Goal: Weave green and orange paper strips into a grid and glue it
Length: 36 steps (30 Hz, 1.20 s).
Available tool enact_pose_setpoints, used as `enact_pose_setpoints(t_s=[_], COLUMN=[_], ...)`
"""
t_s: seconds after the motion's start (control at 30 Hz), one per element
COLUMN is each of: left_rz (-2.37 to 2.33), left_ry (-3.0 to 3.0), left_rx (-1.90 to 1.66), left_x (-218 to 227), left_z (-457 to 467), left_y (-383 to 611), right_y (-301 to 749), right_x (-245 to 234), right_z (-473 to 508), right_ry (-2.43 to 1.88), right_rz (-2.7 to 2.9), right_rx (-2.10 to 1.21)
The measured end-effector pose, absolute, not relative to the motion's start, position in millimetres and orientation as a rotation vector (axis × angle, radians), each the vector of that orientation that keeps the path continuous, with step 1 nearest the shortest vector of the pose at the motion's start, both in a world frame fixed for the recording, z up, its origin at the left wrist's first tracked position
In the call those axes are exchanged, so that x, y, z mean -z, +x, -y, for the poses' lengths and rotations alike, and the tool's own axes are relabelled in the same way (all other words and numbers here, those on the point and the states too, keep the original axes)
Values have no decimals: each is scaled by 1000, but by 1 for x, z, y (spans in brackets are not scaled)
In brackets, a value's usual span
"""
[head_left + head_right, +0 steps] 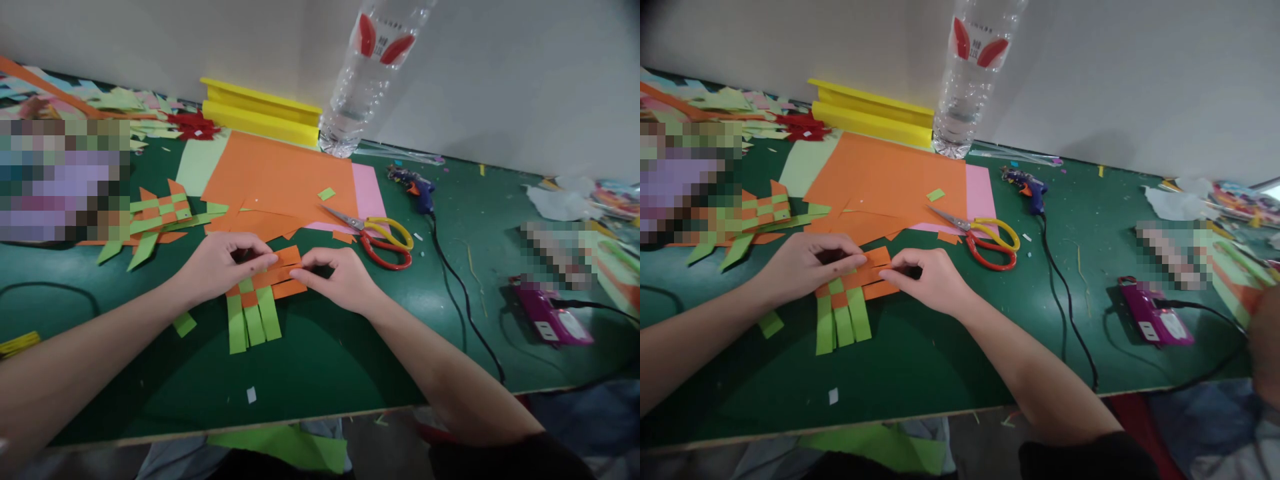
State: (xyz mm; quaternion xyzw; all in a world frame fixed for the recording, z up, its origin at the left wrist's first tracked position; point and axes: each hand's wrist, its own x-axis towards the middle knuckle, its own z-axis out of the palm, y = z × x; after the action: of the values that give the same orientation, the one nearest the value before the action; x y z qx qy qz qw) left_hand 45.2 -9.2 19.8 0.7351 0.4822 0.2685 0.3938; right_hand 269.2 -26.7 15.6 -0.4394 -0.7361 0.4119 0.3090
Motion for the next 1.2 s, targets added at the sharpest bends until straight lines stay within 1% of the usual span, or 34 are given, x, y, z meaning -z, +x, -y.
enact_pose_setpoints(t_s=[0.27, 0.63, 0.93, 1.2], left_rz=[-1209, -1173, -1154, -1102], left_ry=[1903, 1911, 2024, 2158], left_rx=[-739, -708, -732, -783], left_x=[-16, -13, -10, -11], left_z=[9, 8, 9, 11], left_y=[44, 45, 45, 44], right_y=[269, 270, 270, 271], right_x=[-17, -17, -15, -19], right_z=[25, 25, 23, 23], right_ry=[-1175, -1223, -1199, -1232], right_rz=[1896, 1978, 2141, 2166], right_rx=[-1176, -1052, -857, -902])
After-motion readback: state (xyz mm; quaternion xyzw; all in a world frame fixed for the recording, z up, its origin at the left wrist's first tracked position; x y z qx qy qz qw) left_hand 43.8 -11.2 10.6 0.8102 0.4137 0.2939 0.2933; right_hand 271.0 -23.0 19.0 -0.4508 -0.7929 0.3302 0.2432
